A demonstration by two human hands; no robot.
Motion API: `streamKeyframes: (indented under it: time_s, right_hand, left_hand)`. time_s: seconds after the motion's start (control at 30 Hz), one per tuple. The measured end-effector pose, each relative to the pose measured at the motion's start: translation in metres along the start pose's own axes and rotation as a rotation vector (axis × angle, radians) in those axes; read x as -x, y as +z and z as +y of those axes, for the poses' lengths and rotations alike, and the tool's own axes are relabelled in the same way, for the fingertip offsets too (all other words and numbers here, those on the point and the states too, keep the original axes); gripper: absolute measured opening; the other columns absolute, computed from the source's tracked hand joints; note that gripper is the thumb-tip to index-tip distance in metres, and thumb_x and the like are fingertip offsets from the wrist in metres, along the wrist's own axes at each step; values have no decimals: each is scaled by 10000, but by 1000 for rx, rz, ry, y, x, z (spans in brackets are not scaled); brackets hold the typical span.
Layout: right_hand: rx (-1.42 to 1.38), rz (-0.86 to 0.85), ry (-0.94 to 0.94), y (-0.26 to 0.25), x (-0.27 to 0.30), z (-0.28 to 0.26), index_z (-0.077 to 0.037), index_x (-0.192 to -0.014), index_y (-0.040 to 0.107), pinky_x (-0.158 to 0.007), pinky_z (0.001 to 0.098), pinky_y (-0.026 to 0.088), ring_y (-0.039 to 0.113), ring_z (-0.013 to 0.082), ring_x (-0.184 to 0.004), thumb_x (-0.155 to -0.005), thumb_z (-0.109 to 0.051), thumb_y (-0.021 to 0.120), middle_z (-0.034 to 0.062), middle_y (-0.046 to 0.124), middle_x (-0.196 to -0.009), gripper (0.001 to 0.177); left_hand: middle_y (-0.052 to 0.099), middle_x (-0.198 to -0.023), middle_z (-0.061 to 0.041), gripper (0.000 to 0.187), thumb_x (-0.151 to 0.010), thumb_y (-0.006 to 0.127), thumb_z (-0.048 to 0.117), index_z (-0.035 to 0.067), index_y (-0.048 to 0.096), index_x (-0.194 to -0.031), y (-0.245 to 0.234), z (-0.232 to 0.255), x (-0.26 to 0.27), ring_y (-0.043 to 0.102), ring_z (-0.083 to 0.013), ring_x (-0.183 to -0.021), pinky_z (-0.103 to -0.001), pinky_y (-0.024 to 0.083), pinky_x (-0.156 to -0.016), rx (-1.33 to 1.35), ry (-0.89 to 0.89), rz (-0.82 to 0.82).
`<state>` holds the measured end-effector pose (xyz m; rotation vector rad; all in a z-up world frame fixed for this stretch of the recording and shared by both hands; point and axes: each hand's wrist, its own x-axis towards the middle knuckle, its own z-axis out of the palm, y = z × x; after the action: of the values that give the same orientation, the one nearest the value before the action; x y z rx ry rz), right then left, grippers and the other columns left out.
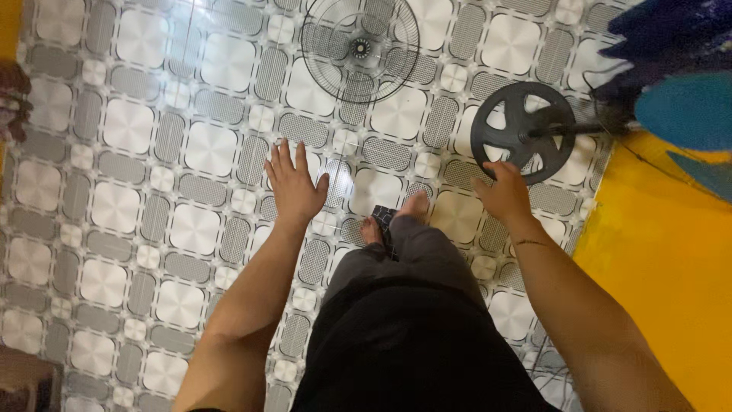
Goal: The person cleans the blades of a standing fan with a cloth, then attaches the blades to the motor hub. They secure the blades with a nut and finally reattach the front wire cage to complete the assembly.
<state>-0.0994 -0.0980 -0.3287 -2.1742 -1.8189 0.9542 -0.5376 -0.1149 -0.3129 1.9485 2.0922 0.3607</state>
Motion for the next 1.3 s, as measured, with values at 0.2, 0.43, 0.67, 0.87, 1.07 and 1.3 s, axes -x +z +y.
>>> streamKeyframes:
  time_s: [0.2, 0.43, 0.67, 0.87, 1.07, 1.3]
  right_hand:
    - [63, -93, -12, 17, -57, 40, -36, -1308, 668, -1065, 472, 458, 557, 397, -1278, -880, -367, 773, 231, 573, -1386, 551]
    - [131, -167, 62, 34, -155, 16, -62, -1385, 592, -1111, 478, 402, 496, 381, -1341, -887, -365, 746, 190, 531, -1445, 603]
    - [230, -46, -290, 109, -291, -28, -32, -1409, 558, -1158, 493, 360, 409, 424, -1382, -840, -349, 754, 234, 499, -1482, 681]
    - [352, -95, -356, 212, -425, -50, -100, -1408, 552, -1152, 516, 320, 339, 432, -1418, -819, -330, 766, 219, 383, -1534, 668]
    - [537, -288, -215, 333, -508, 2, -127, -1472, 477, -1200, 525, 274, 293, 414, -1452, -825, -325, 777, 197, 326, -1553, 739]
    - [-589, -199, 895, 472, -589, 90, -51, -1549, 4, -971, 449, 510, 510, 346, -1150, -909, -277, 803, 212, 444, -1418, 1048]
  left_hand:
    - [271, -1606, -311, 853, -844, 761, 370, -26, 422, -1519, 22, 0, -49, 177, -504, -1516, -635, 114, -1220, -57, -75, -48]
    - [293, -1602, -302, 880, -809, 762, 395, -9, 430, -1516, 62, 16, -131, 213, -500, -1505, -632, 139, -1215, -45, -142, -80]
    - [206, -1648, -256, 908, -816, 740, 426, 40, 365, -1547, 136, 15, -233, 150, -475, -1523, -620, 134, -1202, -101, -137, -129]
    - [134, -1674, -189, 920, -848, 691, 432, 89, 261, -1586, 257, -37, -331, 92, -402, -1548, -567, 107, -1235, -151, -153, -365]
    - [134, -1683, -139, 853, -900, 647, 351, 109, 216, -1595, 416, -96, -355, 94, -354, -1548, -500, 110, -1240, -213, -196, -658]
    - [245, -1661, -146, 814, -889, 668, 317, 127, 286, -1583, 516, -129, -336, 193, -339, -1544, -487, 190, -1240, -61, -204, -727]
